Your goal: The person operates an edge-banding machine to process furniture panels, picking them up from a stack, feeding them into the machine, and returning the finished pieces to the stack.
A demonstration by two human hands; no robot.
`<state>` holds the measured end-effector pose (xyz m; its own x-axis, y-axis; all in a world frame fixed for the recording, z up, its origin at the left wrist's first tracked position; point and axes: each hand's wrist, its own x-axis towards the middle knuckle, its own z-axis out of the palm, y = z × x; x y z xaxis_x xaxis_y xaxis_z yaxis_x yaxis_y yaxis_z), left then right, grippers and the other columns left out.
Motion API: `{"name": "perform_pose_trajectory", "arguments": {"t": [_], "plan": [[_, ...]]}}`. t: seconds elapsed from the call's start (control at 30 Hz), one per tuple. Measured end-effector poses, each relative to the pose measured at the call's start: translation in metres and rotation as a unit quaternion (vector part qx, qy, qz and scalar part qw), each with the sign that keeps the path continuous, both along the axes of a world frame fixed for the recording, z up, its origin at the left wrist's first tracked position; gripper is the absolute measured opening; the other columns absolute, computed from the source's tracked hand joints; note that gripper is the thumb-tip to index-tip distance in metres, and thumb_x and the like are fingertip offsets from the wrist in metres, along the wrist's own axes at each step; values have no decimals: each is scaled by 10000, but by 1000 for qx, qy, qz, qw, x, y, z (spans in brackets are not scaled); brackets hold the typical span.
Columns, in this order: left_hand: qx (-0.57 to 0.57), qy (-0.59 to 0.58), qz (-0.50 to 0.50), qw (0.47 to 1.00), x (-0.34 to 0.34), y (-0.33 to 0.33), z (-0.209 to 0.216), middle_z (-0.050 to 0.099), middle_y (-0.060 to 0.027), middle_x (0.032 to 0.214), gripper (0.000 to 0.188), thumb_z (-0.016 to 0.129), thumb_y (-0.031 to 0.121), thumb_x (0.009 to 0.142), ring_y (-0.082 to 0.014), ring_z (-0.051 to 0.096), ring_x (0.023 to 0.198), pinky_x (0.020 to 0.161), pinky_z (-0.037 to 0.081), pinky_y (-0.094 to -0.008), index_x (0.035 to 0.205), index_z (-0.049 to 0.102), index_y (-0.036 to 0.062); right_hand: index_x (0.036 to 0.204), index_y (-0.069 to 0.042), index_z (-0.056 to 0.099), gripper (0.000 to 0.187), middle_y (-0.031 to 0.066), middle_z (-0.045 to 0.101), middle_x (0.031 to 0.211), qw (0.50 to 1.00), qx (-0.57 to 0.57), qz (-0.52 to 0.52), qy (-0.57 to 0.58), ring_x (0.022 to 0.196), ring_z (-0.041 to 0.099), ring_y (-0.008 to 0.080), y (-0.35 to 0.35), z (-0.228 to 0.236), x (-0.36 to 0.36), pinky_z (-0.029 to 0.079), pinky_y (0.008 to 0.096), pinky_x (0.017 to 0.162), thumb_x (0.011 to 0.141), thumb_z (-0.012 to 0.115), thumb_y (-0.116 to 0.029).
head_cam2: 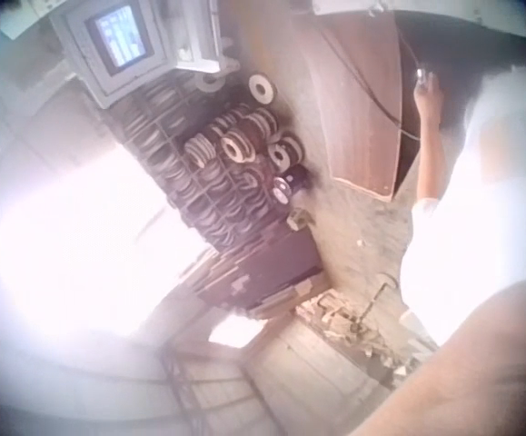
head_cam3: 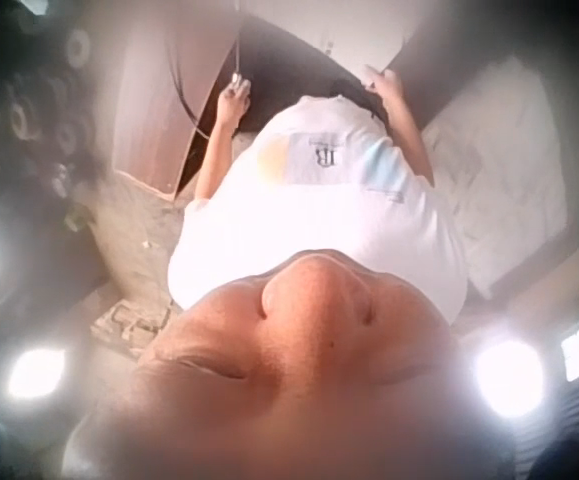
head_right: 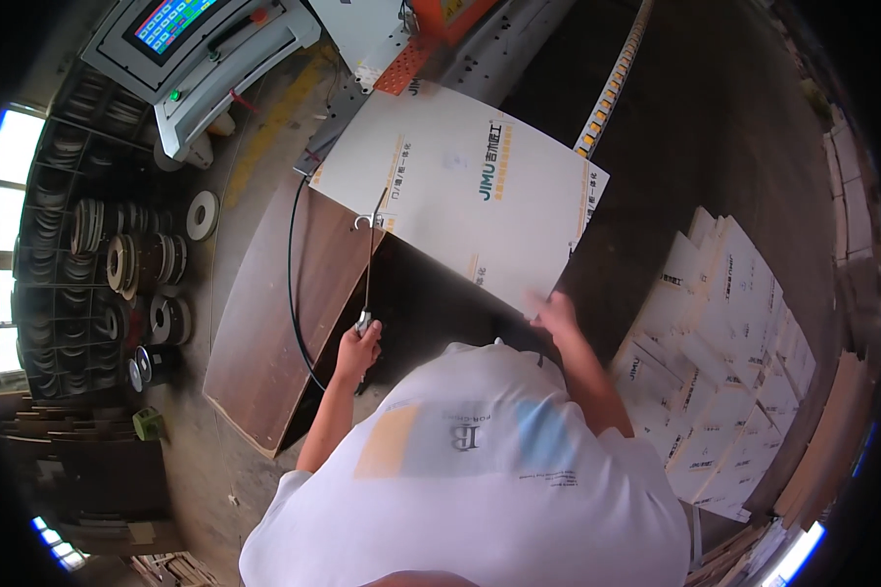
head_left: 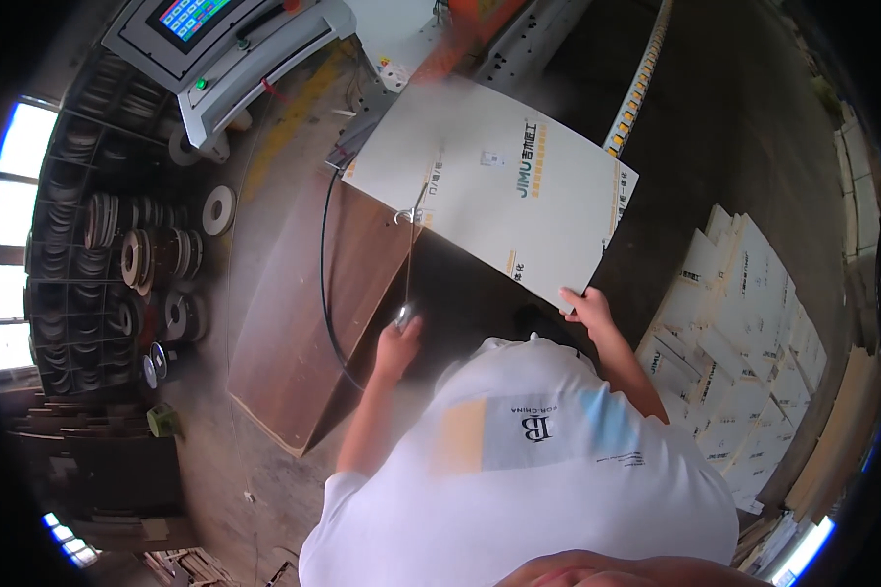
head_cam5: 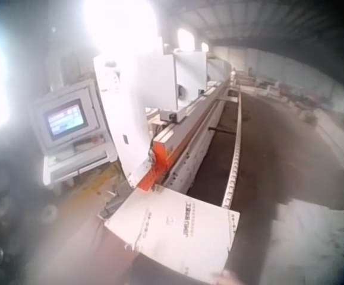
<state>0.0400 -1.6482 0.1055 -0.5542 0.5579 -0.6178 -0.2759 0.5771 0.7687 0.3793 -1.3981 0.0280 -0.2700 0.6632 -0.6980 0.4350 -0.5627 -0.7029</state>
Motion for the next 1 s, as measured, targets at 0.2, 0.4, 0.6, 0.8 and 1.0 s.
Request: {"name": "perform_pose_trajectory", "arguments": {"t": [0.2, 0.4, 0.6, 0.8, 1.0], "plan": [[-33, 8, -32, 999, 17, 9, -17, 467, 47, 593, 336, 660, 301, 998, -63, 431, 463, 414, 306, -245, 775, 516, 96, 1058, 25, 672, 407, 78, 693, 942, 993, 2, -116, 31, 706, 670, 151, 12, -12, -4, 566, 276, 560, 837, 809, -288], [-146, 52, -169, 973, 30, 37, -2, 495, 63, 618, 243, 678, 264, 980, -58, 464, 528, 493, 366, -259, 841, 593, 83, 965, 18, 677, 351, 73, 692, 842, 988, 69, -133, 25, 682, 657, 150, 88, -7, -5, 539, 287, 547, 838, 797, -287], [-215, 214, -389, 870, 48, 77, 68, 725, -121, 858, 434, 673, 504, 900, -304, 697, 822, 766, 538, -394, 1179, 700, 172, 1015, 40, 674, 426, 101, 710, 909, 989, 86, -117, 29, 714, 677, 157, 151, -1, -11, 535, 276, 562, 842, 783, -333], [-260, 322, -387, 824, 26, 119, 92, 719, -187, 905, 472, 615, 531, 920, -399, 680, 891, 744, 531, -473, 1134, 692, 117, 1022, 12, 678, 436, 84, 718, 905, 984, 91, -141, 68, 676, 684, 142, 204, -5, 1, 528, 263, 537, 875, 767, -389], [-272, 324, -629, 652, 36, 164, 63, 704, -237, 1074, 512, 487, 544, 974, -406, 670, 1033, 895, 523, -479, 1213, 647, 120, 1064, -78, 699, 315, 40, 719, 925, 942, 107, -294, 120, 730, 681, 149, 176, -53, 49, 550, 300, 636, 1003, 606, -373]]}}
